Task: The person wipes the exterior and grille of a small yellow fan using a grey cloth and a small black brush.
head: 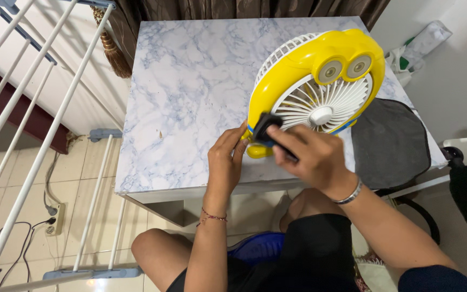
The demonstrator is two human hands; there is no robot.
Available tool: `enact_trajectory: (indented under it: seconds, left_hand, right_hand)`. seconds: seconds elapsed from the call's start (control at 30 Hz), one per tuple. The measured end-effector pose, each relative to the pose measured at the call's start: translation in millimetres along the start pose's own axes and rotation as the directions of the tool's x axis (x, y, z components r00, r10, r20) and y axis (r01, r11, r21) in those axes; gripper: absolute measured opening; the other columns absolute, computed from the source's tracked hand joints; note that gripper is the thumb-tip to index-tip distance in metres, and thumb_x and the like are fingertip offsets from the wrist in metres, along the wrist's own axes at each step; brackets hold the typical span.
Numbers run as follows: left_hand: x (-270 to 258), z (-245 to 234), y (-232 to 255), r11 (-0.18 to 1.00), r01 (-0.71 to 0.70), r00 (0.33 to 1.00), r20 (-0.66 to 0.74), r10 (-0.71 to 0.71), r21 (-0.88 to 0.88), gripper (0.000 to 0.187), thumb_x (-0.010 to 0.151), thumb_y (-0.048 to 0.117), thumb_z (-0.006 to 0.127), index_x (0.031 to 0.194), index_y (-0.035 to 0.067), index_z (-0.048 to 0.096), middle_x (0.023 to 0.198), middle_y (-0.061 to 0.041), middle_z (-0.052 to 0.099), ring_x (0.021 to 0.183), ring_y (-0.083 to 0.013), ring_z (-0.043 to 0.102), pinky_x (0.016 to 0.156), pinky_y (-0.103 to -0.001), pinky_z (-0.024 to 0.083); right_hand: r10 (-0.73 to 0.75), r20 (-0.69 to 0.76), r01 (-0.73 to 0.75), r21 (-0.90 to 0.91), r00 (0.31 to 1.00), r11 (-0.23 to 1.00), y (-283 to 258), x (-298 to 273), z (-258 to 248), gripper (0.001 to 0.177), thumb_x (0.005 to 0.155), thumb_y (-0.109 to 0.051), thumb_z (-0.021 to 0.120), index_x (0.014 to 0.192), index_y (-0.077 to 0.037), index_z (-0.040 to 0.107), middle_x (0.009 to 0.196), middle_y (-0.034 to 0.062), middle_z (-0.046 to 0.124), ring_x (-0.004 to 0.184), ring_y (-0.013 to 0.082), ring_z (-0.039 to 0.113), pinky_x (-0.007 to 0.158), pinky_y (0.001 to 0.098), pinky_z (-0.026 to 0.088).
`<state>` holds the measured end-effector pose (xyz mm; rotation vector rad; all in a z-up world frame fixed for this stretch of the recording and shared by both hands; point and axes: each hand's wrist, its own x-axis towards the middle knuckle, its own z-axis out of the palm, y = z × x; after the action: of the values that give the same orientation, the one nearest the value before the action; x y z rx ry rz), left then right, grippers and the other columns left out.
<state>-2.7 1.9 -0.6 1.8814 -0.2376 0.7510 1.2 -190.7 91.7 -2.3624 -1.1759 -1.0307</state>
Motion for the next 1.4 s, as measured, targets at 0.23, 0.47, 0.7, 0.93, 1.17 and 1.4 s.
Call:
enact_trajectory:
  seconds: [0.23,0.47,0.7,0.93,1.17,1.4]
  left_hand:
    - [1.0,-0.4,2.9,1.0,-0.01,1.0,-0.004,0.01,0.002,0.033,0.094,0.001,0.067,0.127,0.003,0.069,0.111,-0.014,0.073,0.099,-0.0292,0.073,0.087,-0.035,0.058]
    - [0.3,-2.1,5.3,1.0,0.003,1.0,-0.001,-0.003,-0.007,0.033,0.095,0.001,0.067,0.127,0.003,0.069,0.11,-0.015,0.073,0.098,-0.0292,0.073,0.085,-0.035,0.058]
    - [0.8,-0.4,6.7,1.0,-0.009,1.0,-0.005,0.009,0.004,0.03,0.096,0.001,0.067,0.125,0.002,0.07,0.111,-0.015,0.073,0.097,-0.0291,0.073,0.084,-0.035,0.058]
    - [1.7,0.8,6.9,1.0,-0.015,1.0,0.011,0.015,-0.015,0.03,0.097,0.001,0.065,0.127,0.001,0.068,0.11,-0.015,0.073,0.093,-0.0274,0.074,0.082,-0.034,0.059]
    - [0.8,0.7,5.3,1.0,0.003,1.0,0.016,-0.003,-0.003,0.03,0.097,0.001,0.064,0.127,0.0,0.067,0.109,-0.015,0.072,0.086,-0.0262,0.072,0.079,-0.033,0.058]
    - [1.6,5.3,14.7,0.997,0.061,0.997,0.039,-0.063,0.04,0.037,0.097,0.002,0.06,0.134,0.001,0.064,0.111,-0.016,0.072,0.092,-0.0265,0.07,0.085,-0.035,0.057]
  right_hand:
    - [0.051,-0.247,-0.049,0.013,0.968,0.999,28.6,0.5,-5.0,0.035,0.099,-0.015,0.076,0.132,-0.008,0.066,0.095,0.0108,0.067,0.079,0.0278,0.068,0.069,0.0355,0.055]
    - [0.052,-0.078,-0.05,0.027,0.996,0.998,13.5,-48.3,20.9,0.035,0.089,-0.016,0.077,0.122,-0.008,0.071,0.085,0.0082,0.068,0.062,0.0234,0.064,0.056,0.0344,0.052]
    - [0.085,-0.242,-0.07,0.069,0.967,0.995,22.4,-38.8,4.3,0.033,0.094,-0.018,0.076,0.123,-0.005,0.067,0.093,0.0118,0.068,0.078,0.0302,0.069,0.067,0.0372,0.055]
    - [0.163,-0.35,-0.122,0.137,0.922,0.983,30.1,-20.9,11.5,0.033,0.099,-0.013,0.075,0.128,-0.002,0.063,0.098,0.0165,0.068,0.085,0.0334,0.07,0.07,0.0368,0.056]
    - [0.267,-0.147,-0.245,0.154,0.952,0.957,17.3,-81.2,33.0,0.037,0.092,-0.018,0.077,0.126,-0.009,0.066,0.094,0.0114,0.071,0.078,0.0295,0.07,0.067,0.0368,0.056]
    - [0.256,-0.161,-0.23,0.164,0.953,0.959,28.4,-96.9,13.6,0.033,0.09,-0.019,0.076,0.12,-0.008,0.069,0.087,0.01,0.069,0.072,0.0268,0.069,0.063,0.0348,0.054]
